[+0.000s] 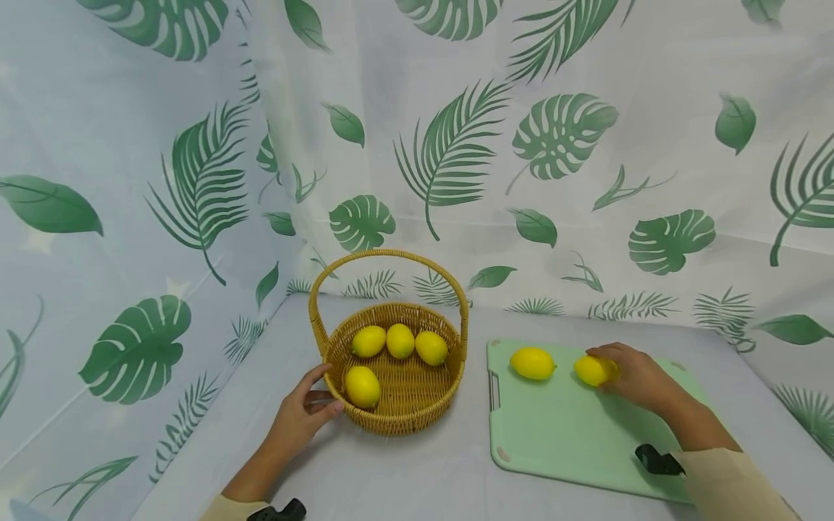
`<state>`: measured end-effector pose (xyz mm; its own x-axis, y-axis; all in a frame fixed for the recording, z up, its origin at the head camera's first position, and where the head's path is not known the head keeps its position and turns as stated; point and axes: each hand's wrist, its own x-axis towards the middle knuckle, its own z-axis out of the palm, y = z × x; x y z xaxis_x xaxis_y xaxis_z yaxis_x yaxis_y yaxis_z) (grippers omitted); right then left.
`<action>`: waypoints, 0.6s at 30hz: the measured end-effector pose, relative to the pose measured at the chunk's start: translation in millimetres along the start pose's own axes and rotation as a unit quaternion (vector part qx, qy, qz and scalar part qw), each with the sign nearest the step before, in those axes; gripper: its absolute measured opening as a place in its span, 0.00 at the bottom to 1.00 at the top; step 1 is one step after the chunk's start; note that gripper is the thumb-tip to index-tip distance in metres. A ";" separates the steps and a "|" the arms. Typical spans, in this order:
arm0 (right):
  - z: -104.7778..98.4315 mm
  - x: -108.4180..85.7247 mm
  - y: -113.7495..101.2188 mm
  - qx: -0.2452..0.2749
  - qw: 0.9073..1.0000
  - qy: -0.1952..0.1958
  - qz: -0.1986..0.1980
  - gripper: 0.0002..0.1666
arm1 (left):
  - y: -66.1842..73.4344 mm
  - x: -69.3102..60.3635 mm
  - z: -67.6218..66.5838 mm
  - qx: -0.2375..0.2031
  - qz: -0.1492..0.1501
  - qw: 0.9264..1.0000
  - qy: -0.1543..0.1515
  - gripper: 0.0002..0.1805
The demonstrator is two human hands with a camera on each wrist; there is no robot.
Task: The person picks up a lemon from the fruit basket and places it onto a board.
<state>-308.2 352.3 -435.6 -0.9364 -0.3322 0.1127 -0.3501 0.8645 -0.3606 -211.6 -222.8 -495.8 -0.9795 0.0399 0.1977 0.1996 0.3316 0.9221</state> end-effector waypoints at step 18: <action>2.3 0.7 2.0 0.008 1.000 -0.003 0.013 0.36 | -1.4 1.3 -0.2 -0.001 -0.004 1.000 0.001 0.41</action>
<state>-309.5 352.9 -438.4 -0.9448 -0.3129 0.0971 -0.3258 0.8666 -0.3779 -213.2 -223.4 -496.8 -0.9809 0.0353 0.1911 0.1920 0.3299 0.9243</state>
